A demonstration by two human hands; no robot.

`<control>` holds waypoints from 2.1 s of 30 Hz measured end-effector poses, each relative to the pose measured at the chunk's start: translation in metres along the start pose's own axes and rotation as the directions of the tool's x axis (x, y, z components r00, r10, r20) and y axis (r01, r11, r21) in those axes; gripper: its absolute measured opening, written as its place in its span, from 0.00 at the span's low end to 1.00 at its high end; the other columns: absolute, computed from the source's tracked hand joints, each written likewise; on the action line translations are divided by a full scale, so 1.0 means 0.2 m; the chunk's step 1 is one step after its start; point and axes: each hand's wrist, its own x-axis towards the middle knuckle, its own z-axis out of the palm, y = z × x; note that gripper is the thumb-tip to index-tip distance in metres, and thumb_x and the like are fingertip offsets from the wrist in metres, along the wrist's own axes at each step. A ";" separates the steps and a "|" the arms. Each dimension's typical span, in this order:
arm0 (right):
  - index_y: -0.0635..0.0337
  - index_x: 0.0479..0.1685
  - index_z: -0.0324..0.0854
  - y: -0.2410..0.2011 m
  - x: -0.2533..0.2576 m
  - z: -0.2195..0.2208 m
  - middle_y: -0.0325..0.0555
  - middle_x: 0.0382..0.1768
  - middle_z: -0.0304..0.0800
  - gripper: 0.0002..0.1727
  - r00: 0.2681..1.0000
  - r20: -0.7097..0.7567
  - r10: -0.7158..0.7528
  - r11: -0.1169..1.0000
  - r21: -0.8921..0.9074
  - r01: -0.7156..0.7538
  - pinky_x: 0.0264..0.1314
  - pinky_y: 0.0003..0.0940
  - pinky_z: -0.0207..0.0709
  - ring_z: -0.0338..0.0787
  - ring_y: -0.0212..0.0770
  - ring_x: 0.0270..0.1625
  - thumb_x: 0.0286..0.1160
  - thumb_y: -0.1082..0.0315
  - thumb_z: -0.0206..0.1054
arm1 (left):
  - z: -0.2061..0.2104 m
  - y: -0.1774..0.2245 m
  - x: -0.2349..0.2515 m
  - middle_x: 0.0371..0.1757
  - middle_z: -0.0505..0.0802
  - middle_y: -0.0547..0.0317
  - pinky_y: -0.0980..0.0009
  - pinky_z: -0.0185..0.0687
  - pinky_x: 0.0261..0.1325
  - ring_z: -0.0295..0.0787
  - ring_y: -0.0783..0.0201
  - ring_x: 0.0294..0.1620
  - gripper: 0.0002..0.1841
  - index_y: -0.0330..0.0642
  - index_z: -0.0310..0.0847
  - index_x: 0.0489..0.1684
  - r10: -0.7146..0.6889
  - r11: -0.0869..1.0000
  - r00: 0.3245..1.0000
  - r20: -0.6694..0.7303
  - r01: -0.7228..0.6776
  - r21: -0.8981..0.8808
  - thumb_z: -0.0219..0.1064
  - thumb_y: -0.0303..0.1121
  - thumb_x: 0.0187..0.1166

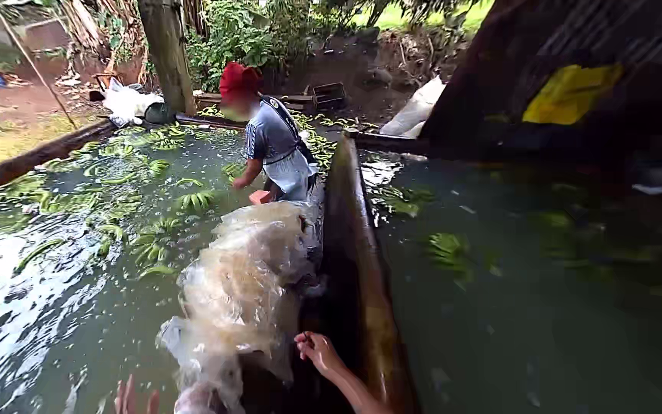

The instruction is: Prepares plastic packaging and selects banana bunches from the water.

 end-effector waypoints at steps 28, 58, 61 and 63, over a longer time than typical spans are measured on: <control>0.63 0.69 0.83 -1.24 2.90 -0.91 0.67 0.63 0.88 0.22 0.913 0.346 -0.216 0.666 -0.632 0.397 0.72 0.70 0.73 0.85 0.67 0.69 0.85 0.57 0.66 | 1.30 0.75 0.74 0.92 0.44 0.22 0.17 0.31 0.82 0.30 0.22 0.92 0.59 0.42 0.54 0.93 -0.526 0.848 0.742 0.416 0.423 0.318 0.85 0.54 0.58; 0.61 0.91 0.58 -0.94 2.58 -1.09 0.69 0.67 0.83 0.31 0.787 0.577 -0.218 0.833 -0.311 0.458 0.64 0.62 0.82 0.89 0.65 0.61 0.89 0.71 0.57 | 2.11 1.48 1.78 0.85 0.68 0.25 0.36 0.59 0.84 0.64 0.31 0.85 0.54 0.28 0.50 0.90 -0.371 0.925 0.887 0.273 0.329 0.190 0.84 0.42 0.66; 0.56 0.90 0.65 -0.91 2.48 -1.02 0.67 0.55 0.86 0.33 0.745 0.561 -0.361 0.659 -0.412 0.629 0.41 0.58 0.87 0.92 0.63 0.42 0.82 0.73 0.63 | 2.13 1.55 1.77 0.77 0.76 0.27 0.43 0.68 0.82 0.73 0.35 0.79 0.42 0.25 0.65 0.79 -0.385 0.920 0.914 0.126 0.369 0.131 0.82 0.35 0.66; 0.54 0.88 0.69 -0.88 2.44 -0.95 0.65 0.52 0.85 0.32 0.726 0.558 -0.402 0.627 -0.410 0.663 0.36 0.55 0.87 0.92 0.61 0.38 0.81 0.75 0.64 | 2.15 1.60 1.77 0.74 0.79 0.30 0.41 0.69 0.79 0.76 0.36 0.76 0.34 0.25 0.76 0.69 -0.406 0.908 0.910 0.078 0.392 0.150 0.84 0.31 0.63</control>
